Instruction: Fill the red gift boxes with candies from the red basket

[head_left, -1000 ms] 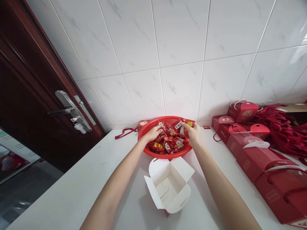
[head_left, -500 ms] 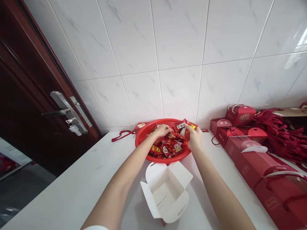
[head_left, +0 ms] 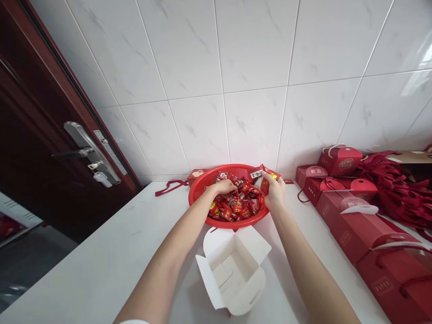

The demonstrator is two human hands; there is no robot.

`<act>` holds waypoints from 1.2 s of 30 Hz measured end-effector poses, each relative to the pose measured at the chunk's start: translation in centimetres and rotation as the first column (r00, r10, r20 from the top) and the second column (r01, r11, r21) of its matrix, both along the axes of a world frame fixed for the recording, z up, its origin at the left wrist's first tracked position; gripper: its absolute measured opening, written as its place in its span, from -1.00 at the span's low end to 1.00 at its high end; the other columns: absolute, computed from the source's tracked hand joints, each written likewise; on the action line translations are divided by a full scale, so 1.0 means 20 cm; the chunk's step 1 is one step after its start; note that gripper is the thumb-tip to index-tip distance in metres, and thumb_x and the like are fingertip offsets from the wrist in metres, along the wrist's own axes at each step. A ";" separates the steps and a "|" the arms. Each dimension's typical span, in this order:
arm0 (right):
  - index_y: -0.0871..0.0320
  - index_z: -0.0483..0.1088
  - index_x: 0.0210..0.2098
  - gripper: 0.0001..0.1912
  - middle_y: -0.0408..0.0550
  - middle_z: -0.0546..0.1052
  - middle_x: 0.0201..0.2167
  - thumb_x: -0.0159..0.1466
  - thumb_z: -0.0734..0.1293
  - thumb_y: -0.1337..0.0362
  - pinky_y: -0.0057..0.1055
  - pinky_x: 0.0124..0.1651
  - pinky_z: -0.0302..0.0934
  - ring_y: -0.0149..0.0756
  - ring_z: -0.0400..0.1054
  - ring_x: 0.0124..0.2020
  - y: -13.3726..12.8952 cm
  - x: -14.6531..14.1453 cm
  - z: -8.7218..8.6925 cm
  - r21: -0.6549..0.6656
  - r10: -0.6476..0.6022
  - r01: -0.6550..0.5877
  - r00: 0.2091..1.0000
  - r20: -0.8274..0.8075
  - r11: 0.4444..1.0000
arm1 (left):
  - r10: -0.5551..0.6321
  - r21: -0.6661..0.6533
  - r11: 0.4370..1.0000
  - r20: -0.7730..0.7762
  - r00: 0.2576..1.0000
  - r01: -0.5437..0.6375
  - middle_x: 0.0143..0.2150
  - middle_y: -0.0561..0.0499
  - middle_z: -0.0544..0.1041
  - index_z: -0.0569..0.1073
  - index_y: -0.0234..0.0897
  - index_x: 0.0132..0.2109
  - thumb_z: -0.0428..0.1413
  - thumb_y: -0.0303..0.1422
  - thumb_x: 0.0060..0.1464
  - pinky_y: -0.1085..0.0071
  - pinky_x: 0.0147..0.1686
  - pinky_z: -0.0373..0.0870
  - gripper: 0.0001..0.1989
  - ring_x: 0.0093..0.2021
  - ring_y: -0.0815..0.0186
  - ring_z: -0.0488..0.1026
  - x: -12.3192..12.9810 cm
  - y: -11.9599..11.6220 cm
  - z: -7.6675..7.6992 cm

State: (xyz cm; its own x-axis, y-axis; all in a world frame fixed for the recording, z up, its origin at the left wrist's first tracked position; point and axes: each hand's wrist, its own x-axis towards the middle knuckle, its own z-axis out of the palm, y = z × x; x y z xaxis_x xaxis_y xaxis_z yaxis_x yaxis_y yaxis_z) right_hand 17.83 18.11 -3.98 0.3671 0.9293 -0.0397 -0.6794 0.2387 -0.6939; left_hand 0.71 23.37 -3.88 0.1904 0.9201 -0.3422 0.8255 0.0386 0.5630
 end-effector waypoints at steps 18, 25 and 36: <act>0.15 0.42 -0.46 -0.71 -0.17 0.58 -0.53 -0.18 0.53 0.31 -0.38 -0.41 0.40 -0.28 0.49 -0.49 0.01 0.00 -0.02 0.023 0.010 -0.010 1.000 0.018 1.000 | -0.032 0.296 0.954 0.241 0.970 -0.042 0.19 -0.18 0.50 0.41 -0.37 0.18 -0.04 -0.64 -0.12 0.42 0.07 0.37 -0.35 0.18 0.22 0.43 0.04 0.17 -0.16; 0.16 0.43 -0.48 -0.73 -0.16 0.59 -0.53 -0.17 0.52 0.32 -0.43 -0.42 0.38 -0.32 0.47 -0.49 0.01 0.00 -0.01 0.010 -0.005 0.005 1.000 0.017 1.000 | -0.043 0.342 0.938 0.297 0.954 -0.064 -0.29 0.01 0.60 0.51 -0.25 -0.37 -0.06 -0.49 -0.06 0.33 -0.05 0.40 -0.76 -0.15 0.19 0.50 0.03 0.16 -0.15; 0.17 0.43 -0.46 -0.69 -0.14 0.60 -0.52 -0.19 0.54 0.33 -0.37 -0.41 0.43 -0.25 0.51 -0.48 0.01 0.00 -0.01 0.021 0.039 -0.039 0.999 -0.002 0.999 | -0.073 0.264 0.961 0.531 0.844 -0.083 -0.42 -0.05 0.56 0.49 -0.29 -0.42 -0.08 -0.26 0.09 0.34 -0.22 0.42 -0.68 -0.29 0.23 0.48 0.08 0.07 0.01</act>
